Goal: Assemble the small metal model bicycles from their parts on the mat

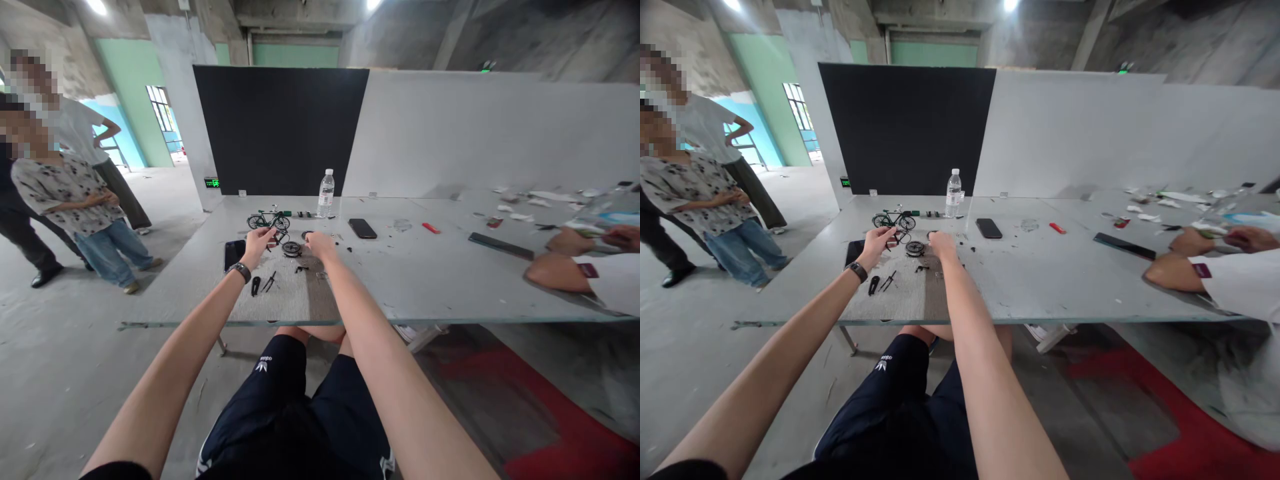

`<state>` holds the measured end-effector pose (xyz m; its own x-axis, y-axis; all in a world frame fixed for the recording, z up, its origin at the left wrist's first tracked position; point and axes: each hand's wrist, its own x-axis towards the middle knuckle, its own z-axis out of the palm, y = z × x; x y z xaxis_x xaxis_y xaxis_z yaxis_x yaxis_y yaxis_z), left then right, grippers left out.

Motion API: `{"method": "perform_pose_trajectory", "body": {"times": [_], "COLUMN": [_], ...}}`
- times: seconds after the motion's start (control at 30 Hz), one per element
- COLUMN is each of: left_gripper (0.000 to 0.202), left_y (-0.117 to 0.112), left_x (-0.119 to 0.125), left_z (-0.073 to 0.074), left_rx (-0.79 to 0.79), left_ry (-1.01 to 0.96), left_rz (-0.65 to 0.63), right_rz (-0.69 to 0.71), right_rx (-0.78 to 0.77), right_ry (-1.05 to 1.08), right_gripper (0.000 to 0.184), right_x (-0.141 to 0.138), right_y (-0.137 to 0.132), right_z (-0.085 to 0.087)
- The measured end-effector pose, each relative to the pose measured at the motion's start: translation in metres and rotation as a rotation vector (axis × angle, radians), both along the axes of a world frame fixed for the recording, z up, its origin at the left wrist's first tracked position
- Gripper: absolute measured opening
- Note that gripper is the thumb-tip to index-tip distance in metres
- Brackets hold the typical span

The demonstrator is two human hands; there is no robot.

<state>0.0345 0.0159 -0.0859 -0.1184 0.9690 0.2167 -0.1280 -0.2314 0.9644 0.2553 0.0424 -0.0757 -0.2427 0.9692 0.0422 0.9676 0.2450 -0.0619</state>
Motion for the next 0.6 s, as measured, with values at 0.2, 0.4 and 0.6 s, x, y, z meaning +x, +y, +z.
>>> {"method": "perform_pose_trajectory", "body": {"times": [0.2,0.4,0.6], "left_gripper": [0.026,0.028,0.022], "left_y": [0.020,0.026,0.025], "left_x": [-0.001,0.006,0.012], "left_z": [0.001,0.003,0.016], "left_rx": [-0.051,-0.103,-0.133], "left_ry": [-0.014,0.027,0.068], "left_rz": [0.121,0.193,0.167], "right_rz": [-0.078,-0.128,-0.134], "right_rx": [0.060,0.114,0.137], "right_ry": [0.069,0.242,0.520], "right_gripper": [0.029,0.020,0.024], "right_x": [0.012,0.021,0.007], "right_y": [-0.006,-0.013,-0.019], "right_z": [-0.003,0.000,0.009]}}
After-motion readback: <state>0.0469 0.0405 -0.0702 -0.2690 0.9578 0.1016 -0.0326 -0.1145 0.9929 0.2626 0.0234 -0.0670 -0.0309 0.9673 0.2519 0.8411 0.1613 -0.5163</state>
